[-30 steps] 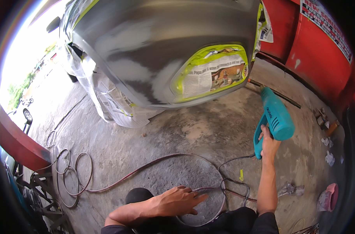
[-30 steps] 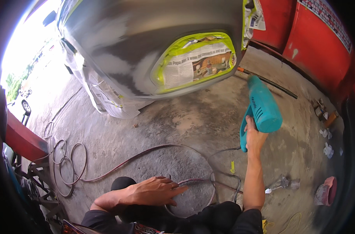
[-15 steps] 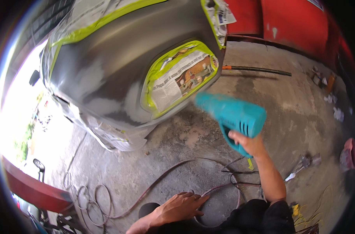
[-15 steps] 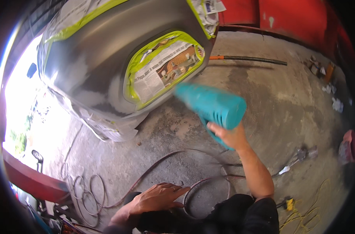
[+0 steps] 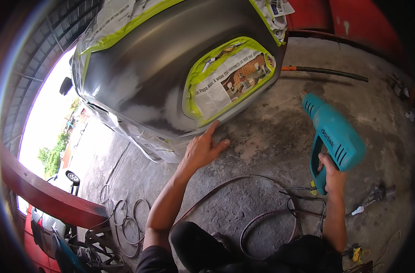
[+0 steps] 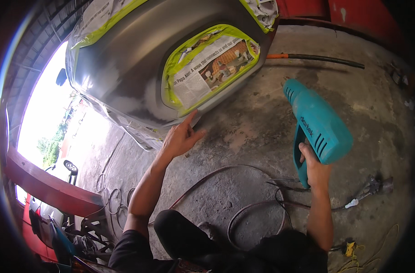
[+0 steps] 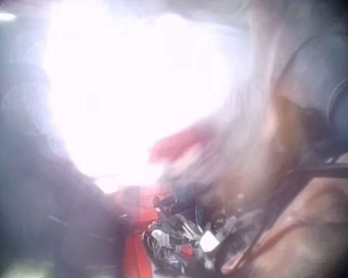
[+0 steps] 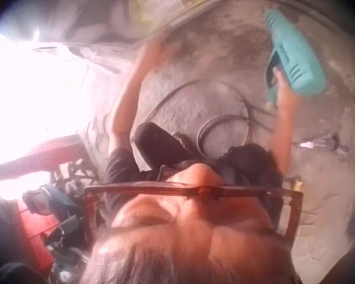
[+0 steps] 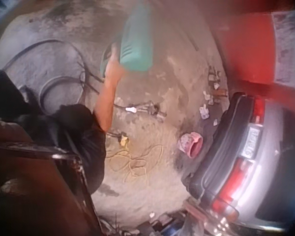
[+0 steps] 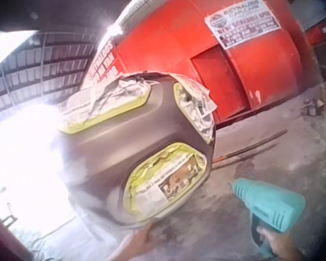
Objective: The person prepares paint by pouring it from a can into a spray gun cup using a paper funnel. They then use a heat gun to dry the surface of a car bumper that is masked with newspaper. Finally, they spray paint the bumper with the spray gun.
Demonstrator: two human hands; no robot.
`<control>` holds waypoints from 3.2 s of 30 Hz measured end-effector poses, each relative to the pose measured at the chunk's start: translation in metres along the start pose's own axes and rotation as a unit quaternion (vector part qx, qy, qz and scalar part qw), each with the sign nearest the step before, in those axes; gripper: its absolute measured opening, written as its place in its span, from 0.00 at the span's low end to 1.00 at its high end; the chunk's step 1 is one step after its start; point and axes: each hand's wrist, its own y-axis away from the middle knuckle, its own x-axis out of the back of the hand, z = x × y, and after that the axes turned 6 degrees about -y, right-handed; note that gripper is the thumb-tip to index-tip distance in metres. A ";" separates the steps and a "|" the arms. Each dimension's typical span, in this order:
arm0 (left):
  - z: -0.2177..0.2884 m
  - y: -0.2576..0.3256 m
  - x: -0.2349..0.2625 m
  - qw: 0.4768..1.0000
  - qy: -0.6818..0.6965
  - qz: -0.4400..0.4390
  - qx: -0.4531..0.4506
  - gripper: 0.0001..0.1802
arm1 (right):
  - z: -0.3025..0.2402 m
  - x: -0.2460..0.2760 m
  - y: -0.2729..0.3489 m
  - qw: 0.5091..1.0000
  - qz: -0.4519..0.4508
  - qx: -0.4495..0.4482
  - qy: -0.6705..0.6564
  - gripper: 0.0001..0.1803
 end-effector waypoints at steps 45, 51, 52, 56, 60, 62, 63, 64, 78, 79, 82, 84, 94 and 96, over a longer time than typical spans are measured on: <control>0.052 0.146 -0.103 0.880 0.004 -0.384 -0.278 0.11 | 0.028 -0.031 -0.008 0.976 -0.213 -0.046 0.017 0.15; 0.051 0.141 -0.120 0.879 -0.023 -0.432 -0.199 0.15 | 0.027 -0.042 -0.025 0.975 -0.192 -0.058 -0.091 0.05; 0.051 0.139 -0.121 0.886 -0.015 -0.417 -0.201 0.13 | 0.029 -0.041 -0.040 0.986 -0.132 -0.058 -0.090 0.04; 0.033 0.121 -0.124 0.916 -0.009 -0.288 -0.279 0.10 | 0.035 -0.018 -0.075 0.988 0.027 -0.025 -0.151 0.05; 0.001 0.024 -0.132 0.875 -0.200 0.024 -0.439 0.21 | 0.036 0.011 -0.051 0.974 0.094 -0.012 -0.204 0.06; 0.036 -0.051 -0.093 0.734 -0.529 -0.030 -0.426 0.26 | 0.029 0.029 -0.042 0.975 0.106 -0.013 -0.195 0.06; 0.040 -0.081 -0.082 0.700 -0.600 -0.009 -0.387 0.27 | 0.026 0.035 -0.040 0.975 0.107 -0.012 -0.196 0.06; 0.045 -0.110 -0.076 0.661 -0.664 0.015 -0.348 0.28 | 0.028 0.043 -0.041 0.971 0.106 -0.012 -0.215 0.05; 0.116 -0.267 -0.136 0.348 -0.878 -0.056 -0.323 0.30 | 0.025 0.119 -0.017 0.984 0.145 0.005 -0.100 0.04; 0.084 -0.251 -0.149 0.366 -0.868 -0.099 -0.320 0.30 | 0.021 0.121 -0.017 0.984 0.148 0.000 -0.103 0.05; 0.017 -0.206 -0.156 0.620 -0.725 -0.157 -0.256 0.29 | 0.021 0.130 -0.012 0.989 0.109 0.037 -0.090 0.02; 0.010 -0.179 -0.143 0.730 -0.557 -0.339 -0.204 0.27 | 0.018 0.123 -0.014 0.986 0.107 0.024 -0.125 0.03; 0.117 -0.161 -0.070 0.932 -0.117 0.078 -0.335 0.10 | 0.021 0.094 -0.019 0.982 0.064 -0.022 -0.174 0.05; 0.124 -0.125 -0.082 0.907 -0.019 0.106 -0.407 0.08 | 0.022 0.096 -0.022 0.981 0.085 -0.019 -0.171 0.05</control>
